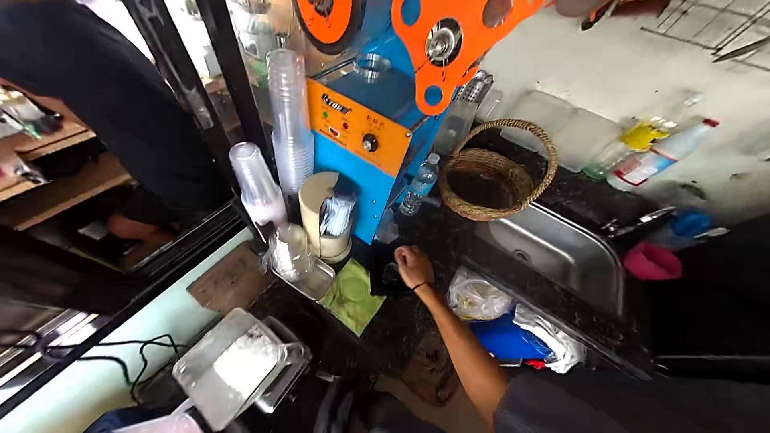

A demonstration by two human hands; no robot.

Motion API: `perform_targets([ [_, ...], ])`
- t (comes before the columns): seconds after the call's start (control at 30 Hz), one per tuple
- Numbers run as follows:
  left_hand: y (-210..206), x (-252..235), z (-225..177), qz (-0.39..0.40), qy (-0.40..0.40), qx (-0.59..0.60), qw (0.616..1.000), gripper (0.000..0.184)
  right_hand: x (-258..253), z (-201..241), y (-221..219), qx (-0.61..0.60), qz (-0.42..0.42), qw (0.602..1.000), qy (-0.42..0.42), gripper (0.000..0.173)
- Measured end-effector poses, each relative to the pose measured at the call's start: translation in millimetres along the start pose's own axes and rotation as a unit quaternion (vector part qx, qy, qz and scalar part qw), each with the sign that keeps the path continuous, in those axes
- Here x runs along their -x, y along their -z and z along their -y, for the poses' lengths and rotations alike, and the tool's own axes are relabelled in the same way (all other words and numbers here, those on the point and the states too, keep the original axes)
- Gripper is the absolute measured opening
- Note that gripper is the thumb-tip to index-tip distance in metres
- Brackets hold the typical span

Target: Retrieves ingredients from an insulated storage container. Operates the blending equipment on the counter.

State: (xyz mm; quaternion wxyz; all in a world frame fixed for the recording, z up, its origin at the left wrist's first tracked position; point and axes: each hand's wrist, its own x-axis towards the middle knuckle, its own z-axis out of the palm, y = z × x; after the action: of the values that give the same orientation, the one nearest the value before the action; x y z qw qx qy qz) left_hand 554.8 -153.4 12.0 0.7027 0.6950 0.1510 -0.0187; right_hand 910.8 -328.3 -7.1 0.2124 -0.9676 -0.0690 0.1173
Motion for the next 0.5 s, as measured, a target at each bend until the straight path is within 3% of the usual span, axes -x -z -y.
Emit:
perform_targets([
  [0.07,-49,-110,25,-0.008,0.037,0.019,0.999,0.050,-53,-44,-6,-0.022,0.099,0.992,-0.081,0.063],
  [0.13,-79,-195,43,-0.015,0.084,-0.019,0.996,0.058,-74,-56,-16,-0.114,0.188,0.968,-0.122,0.071],
  [0.23,-100,-251,43,-0.054,0.154,-0.094,0.982,0.042,-71,-54,-27,-0.182,0.226,0.946,-0.142,0.074],
  [0.3,-101,-244,32,-0.080,0.140,-0.067,0.985,0.034,-54,-54,-17,-0.197,0.215,0.947,-0.139,0.072],
  [0.37,-95,-211,15,-0.136,0.069,0.035,0.988,0.027,-22,-47,5,-0.232,0.226,0.938,-0.121,0.072],
  [0.43,-85,-170,-6,-0.198,-0.006,0.169,0.965,0.021,13,-22,23,-0.274,0.278,0.917,-0.088,0.071],
  [0.5,-68,-124,-26,-0.248,-0.053,0.229,0.940,0.035,48,23,35,-0.318,0.355,0.879,-0.031,0.068],
])
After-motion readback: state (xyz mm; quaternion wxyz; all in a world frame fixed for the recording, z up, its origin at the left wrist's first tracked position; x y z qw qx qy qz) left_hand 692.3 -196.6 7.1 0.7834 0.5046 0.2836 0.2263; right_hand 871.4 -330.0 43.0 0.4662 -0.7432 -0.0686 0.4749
